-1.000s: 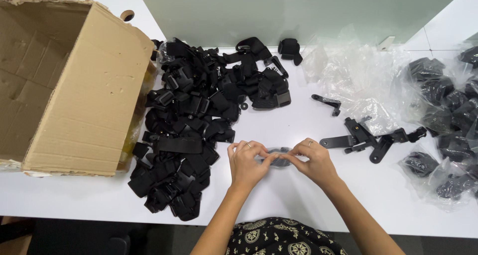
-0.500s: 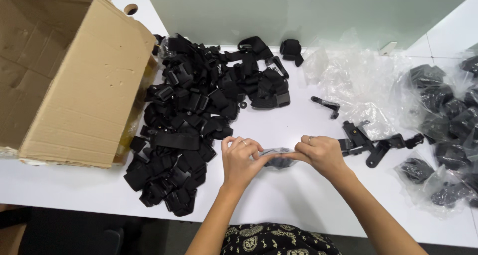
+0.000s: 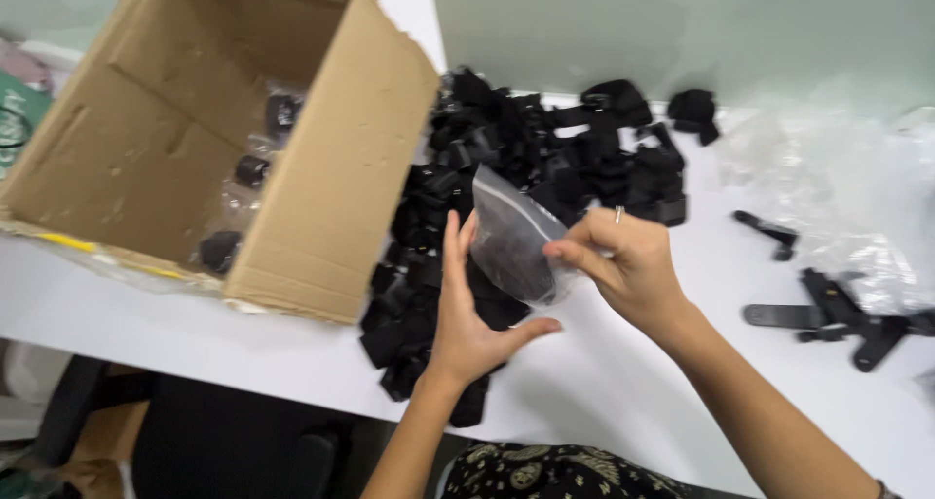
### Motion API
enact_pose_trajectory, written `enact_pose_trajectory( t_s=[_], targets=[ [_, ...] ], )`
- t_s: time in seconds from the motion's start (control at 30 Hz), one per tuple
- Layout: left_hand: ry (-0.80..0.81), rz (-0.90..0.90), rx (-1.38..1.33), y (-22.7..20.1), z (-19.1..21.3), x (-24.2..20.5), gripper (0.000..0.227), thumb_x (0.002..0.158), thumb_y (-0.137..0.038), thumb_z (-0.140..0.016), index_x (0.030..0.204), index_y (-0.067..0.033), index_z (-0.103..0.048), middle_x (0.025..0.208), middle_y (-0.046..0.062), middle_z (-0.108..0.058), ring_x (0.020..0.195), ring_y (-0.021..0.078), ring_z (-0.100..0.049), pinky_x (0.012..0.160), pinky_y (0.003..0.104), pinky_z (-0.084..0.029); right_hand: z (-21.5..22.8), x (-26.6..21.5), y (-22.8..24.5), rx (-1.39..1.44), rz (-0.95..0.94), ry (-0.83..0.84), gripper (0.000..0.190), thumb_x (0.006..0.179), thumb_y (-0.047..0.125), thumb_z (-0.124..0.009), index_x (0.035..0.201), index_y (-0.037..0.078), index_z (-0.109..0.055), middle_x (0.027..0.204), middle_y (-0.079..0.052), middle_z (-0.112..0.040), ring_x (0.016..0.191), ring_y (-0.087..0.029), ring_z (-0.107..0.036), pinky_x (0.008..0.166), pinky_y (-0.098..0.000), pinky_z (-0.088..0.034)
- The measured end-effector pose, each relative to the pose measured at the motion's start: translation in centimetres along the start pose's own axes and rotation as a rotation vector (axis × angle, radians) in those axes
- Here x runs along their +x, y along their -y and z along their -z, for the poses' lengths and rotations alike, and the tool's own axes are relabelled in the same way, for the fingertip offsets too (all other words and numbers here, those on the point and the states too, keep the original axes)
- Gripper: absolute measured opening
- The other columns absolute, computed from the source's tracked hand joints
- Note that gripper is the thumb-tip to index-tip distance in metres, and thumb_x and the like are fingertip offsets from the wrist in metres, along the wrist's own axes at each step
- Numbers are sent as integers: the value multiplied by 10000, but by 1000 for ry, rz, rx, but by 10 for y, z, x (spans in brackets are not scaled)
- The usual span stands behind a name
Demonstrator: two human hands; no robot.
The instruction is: The person repeatedly picks up black plastic camera mounts from a pile on a white table, places them into clear plastic bags, and puts the sealed bags into a cardboard box. The process is repeated for multiple units throughout the clip.
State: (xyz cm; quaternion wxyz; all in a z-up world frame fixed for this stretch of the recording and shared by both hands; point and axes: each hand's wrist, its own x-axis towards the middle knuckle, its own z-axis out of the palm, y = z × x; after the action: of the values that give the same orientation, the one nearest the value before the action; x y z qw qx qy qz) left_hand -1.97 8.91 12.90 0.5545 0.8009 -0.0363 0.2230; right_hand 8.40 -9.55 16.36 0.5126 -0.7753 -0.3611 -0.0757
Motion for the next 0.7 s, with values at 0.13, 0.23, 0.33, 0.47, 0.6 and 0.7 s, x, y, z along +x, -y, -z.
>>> enact_pose_trajectory(
  t_s=[0.13, 0.23, 0.33, 0.47, 0.6, 0.7],
  targets=[
    [-58, -92, 185, -2, 55, 17, 1210, 677, -395, -957, 1588, 4, -268, 1603, 242, -389, 1467, 389, -431, 1190, 468, -403, -51, 45, 26, 144, -16, 25, 180, 951, 170, -737, 844, 28, -712, 755, -17, -670, 636, -100, -570, 574, -251, -446],
    [-126, -37, 218, -1, 103, 33, 947, 750, -303, -943, 1533, -37, -482, 1551, 199, -501, 1403, 321, -578, 1160, 428, -512, -83, 74, 47, 311, 43, 83, 172, 1045, 179, -646, 983, 24, -690, 925, -42, -711, 804, -120, -655, 736, -242, -539],
    [-266, -168, 293, 2, 160, 53, 807, 780, -232, -920, 1471, -43, -546, 1461, 133, -588, 1347, 267, -636, 1146, 404, -559, -106, 102, 67, 483, 73, 187, 265, 1120, 231, -529, 1220, 12, -640, 1212, -103, -714, 1104, -185, -679, 1002, -305, -557],
    [-333, -218, 242, 12, 248, 82, 727, 880, -95, -860, 1499, 9, -494, 1446, 137, -558, 1347, 248, -593, 1170, 377, -523, -137, 142, 75, 349, 119, 287, 384, 1142, 285, -458, 1408, 31, -568, 1462, -128, -640, 1410, -261, -614, 1217, -400, -485],
    [-357, -101, 167, 38, 316, 115, 691, 949, -76, -837, 1507, 73, -458, 1452, 155, -583, 1305, 220, -628, 1193, 351, -538, -175, 174, 69, 51, 188, 406, 391, 1068, 265, -519, 1388, 47, -574, 1540, -149, -544, 1472, -334, -487, 1214, -474, -393],
    [-312, -5, 110, 69, 348, 141, 626, 966, -97, -850, 1456, 82, -503, 1355, 140, -630, 1214, 208, -666, 1111, 330, -559, -200, 187, 57, -187, 313, 454, 448, 1022, 267, -594, 1398, 26, -578, 1554, -213, -453, 1470, -405, -370, 1202, -574, -256]
  ],
)
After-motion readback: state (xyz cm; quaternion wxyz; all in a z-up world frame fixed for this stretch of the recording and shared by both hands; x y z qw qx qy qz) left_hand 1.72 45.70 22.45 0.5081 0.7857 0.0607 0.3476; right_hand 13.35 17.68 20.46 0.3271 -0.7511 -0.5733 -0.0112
